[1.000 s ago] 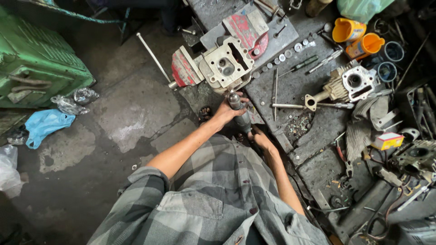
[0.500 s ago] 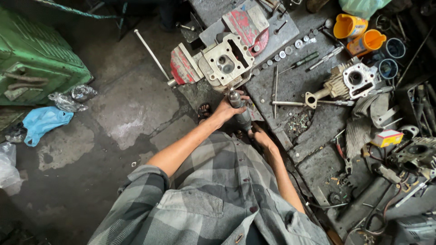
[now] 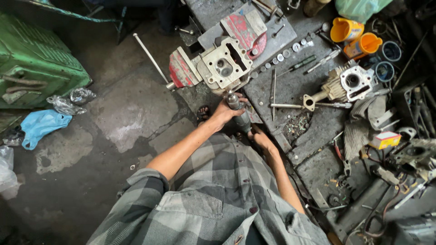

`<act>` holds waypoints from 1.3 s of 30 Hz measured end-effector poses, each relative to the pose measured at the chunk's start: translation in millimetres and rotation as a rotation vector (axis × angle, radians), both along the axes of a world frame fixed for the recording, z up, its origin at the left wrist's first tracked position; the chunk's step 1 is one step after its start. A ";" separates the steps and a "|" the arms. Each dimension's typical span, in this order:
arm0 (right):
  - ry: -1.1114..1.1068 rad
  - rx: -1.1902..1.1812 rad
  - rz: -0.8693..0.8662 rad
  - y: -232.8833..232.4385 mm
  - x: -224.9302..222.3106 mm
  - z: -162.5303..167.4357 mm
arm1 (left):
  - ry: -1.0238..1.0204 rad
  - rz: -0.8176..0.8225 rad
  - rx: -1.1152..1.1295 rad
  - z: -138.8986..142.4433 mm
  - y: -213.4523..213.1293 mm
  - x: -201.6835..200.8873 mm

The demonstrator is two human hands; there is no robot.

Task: The person works on a motorcycle cylinder head clamped in a bench vise. They use a hand tool on the head, wipe it with a rag, manipulate the valve seats and bores by hand, and scrape inside the head with a screwdriver.

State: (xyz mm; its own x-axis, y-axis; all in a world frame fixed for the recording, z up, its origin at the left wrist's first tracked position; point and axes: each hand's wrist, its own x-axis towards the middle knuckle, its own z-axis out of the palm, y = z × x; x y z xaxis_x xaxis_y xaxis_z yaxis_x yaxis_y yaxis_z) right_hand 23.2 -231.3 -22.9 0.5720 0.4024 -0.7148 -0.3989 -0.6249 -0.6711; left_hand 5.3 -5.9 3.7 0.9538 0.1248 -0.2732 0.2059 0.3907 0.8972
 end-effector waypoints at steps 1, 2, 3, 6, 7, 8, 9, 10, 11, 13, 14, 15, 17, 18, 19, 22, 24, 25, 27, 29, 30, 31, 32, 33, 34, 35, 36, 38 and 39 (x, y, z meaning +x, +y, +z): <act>0.020 0.006 -0.003 -0.2 0.4 0.7 | 0.002 -0.003 0.000 0.8 -0.1 0.0; 0.038 0.011 -0.004 -0.6 0.6 1.1 | 0.003 -0.003 0.000 1.7 -0.2 -0.4; 0.050 0.021 -0.002 -0.8 1.1 1.5 | -0.002 0.000 0.004 2.7 -0.3 -0.3; 0.002 0.062 -0.002 -2.0 2.0 0.7 | -0.009 0.003 -0.083 5.0 -0.8 -0.8; -0.004 0.059 0.001 -2.1 2.0 0.2 | -0.018 0.009 -0.084 5.6 -0.8 -1.0; -0.009 0.055 0.002 -2.3 2.0 0.2 | -0.024 0.014 -0.086 6.0 -0.8 -0.9; -0.015 0.052 0.000 -1.9 1.6 1.1 | -0.032 0.016 -0.087 6.4 -0.6 -1.1; -0.020 0.046 0.011 -1.9 1.4 2.0 | -0.019 0.003 -0.056 6.6 -0.6 -0.8; -0.026 0.039 0.024 -1.8 0.7 3.2 | -0.008 -0.008 -0.026 6.8 -0.3 -0.8; -0.007 0.064 0.013 -0.9 -0.2 7.5 | -0.011 -0.010 -0.003 7.3 0.0 -0.2; 0.025 0.093 -0.011 -0.1 -0.6 11.2 | -0.018 -0.002 -0.014 7.4 -0.1 -0.2; 0.060 0.122 -0.032 1.5 -0.6 15.5 | -0.023 0.007 -0.026 7.6 -0.1 -0.1; 0.284 0.128 -0.357 4.7 0.0 23.1 | -0.021 0.011 -0.045 7.6 -0.5 -0.6; 0.396 0.129 -0.522 6.2 0.5 25.7 | -0.019 0.010 -0.057 7.4 -0.9 -1.0; 0.380 0.074 -0.453 7.8 1.1 27.2 | -0.016 0.012 -0.057 7.0 -1.2 -1.5; 0.332 0.029 -0.304 10.3 2.0 23.5 | -0.016 0.021 -0.049 4.5 -1.9 -2.3; 0.318 0.147 -0.290 10.2 1.0 15.9 | -0.006 0.026 -0.041 2.5 -2.0 -2.3; 0.327 0.136 -0.302 9.6 0.2 11.9 | -0.012 0.027 -0.042 1.6 -1.9 -2.1; 0.343 0.120 -0.326 8.1 -1.9 4.7 | -0.026 0.030 -0.039 0.3 -1.7 -1.4; 0.266 0.188 -0.197 7.1 -3.9 1.7 | -0.029 0.034 -0.020 0.2 -1.3 -0.7; 0.226 0.221 -0.137 6.7 -4.7 1.7 | -0.031 0.032 -0.012 0.5 -1.1 -0.5; 0.199 0.219 -0.108 6.5 -5.5 2.3 | -0.017 0.034 -0.020 1.2 -0.8 -0.5; 0.169 0.220 -0.080 5.9 -6.1 2.2 | -0.006 0.035 -0.026 2.0 -0.5 -0.5; 0.136 0.220 -0.052 5.2 -6.8 2.5 | 0.002 0.034 -0.032 3.2 -0.1 -0.8; 0.102 0.223 -0.034 5.3 -7.1 4.4 | -0.013 0.034 -0.042 4.3 0.2 -0.9; 0.068 0.224 -0.013 5.7 -7.5 6.7 | -0.026 0.036 -0.052 5.6 0.6 -1.3; 0.041 0.221 0.010 6.1 -8.0 8.9 | -0.033 0.042 -0.066 6.7 0.7 -1.7; 0.126 0.165 -0.053 6.7 -9.1 13.3 | -0.026 0.051 -0.025 8.4 1.0 -2.4; 0.169 0.137 -0.086 7.0 -9.6 15.2 | -0.022 0.054 -0.003 8.9 1.3 -2.6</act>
